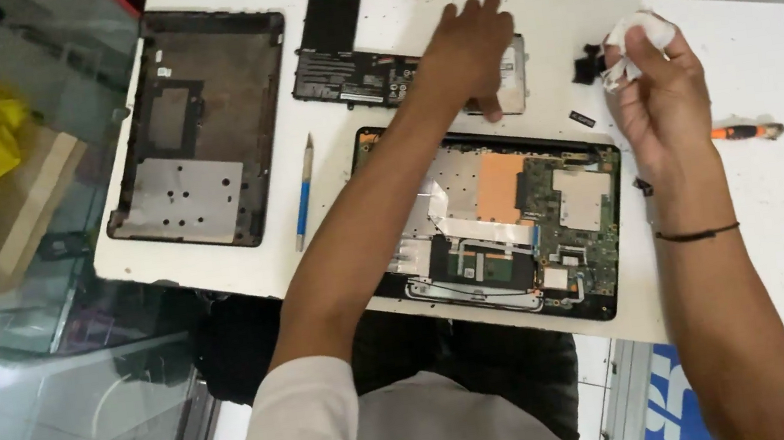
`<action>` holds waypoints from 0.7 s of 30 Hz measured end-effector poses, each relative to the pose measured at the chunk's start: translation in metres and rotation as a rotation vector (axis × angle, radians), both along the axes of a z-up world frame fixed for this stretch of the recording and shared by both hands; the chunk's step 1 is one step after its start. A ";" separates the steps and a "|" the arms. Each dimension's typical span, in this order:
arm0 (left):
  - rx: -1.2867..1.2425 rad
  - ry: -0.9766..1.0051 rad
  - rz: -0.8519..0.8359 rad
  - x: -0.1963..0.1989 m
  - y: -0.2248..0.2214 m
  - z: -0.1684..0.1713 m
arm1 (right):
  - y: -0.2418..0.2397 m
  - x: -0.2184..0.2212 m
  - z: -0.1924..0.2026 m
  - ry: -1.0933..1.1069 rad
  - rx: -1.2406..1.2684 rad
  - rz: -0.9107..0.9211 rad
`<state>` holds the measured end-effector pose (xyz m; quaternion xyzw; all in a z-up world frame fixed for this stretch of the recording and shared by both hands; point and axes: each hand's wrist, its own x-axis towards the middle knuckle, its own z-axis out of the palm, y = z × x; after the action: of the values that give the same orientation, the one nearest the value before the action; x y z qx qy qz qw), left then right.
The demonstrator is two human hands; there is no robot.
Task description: The person wipes the exposed motherboard of a disassembled laptop with a white tissue, then picks up the hard drive and wipes its casing and label, turning it over to clean both sides. They continue wiping the drive and the board area on the workbench.
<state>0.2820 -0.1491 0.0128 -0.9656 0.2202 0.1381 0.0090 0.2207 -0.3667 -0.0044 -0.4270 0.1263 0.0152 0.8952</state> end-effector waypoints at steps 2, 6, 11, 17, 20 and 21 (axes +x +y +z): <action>-0.014 -0.010 0.037 0.020 -0.006 -0.020 | 0.006 0.001 -0.001 -0.017 -0.019 -0.006; -0.064 -0.005 0.059 0.020 -0.009 -0.013 | 0.009 -0.006 0.004 -0.029 -0.154 0.049; -0.563 0.022 0.078 -0.009 0.013 0.026 | 0.011 -0.003 0.004 -0.057 -0.084 0.007; -1.074 -0.012 -0.046 -0.011 0.040 0.032 | 0.009 0.002 -0.003 -0.027 -0.076 -0.027; -1.431 0.002 -0.076 -0.018 0.045 0.025 | 0.008 0.001 -0.002 -0.024 -0.075 -0.035; -1.599 -0.016 -0.054 -0.020 0.045 0.019 | 0.008 0.001 -0.001 -0.015 -0.059 -0.036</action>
<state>0.2619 -0.1037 0.0314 -0.6750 0.2755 -0.0688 -0.6810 0.2213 -0.3582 -0.0051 -0.4511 0.1275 -0.0079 0.8833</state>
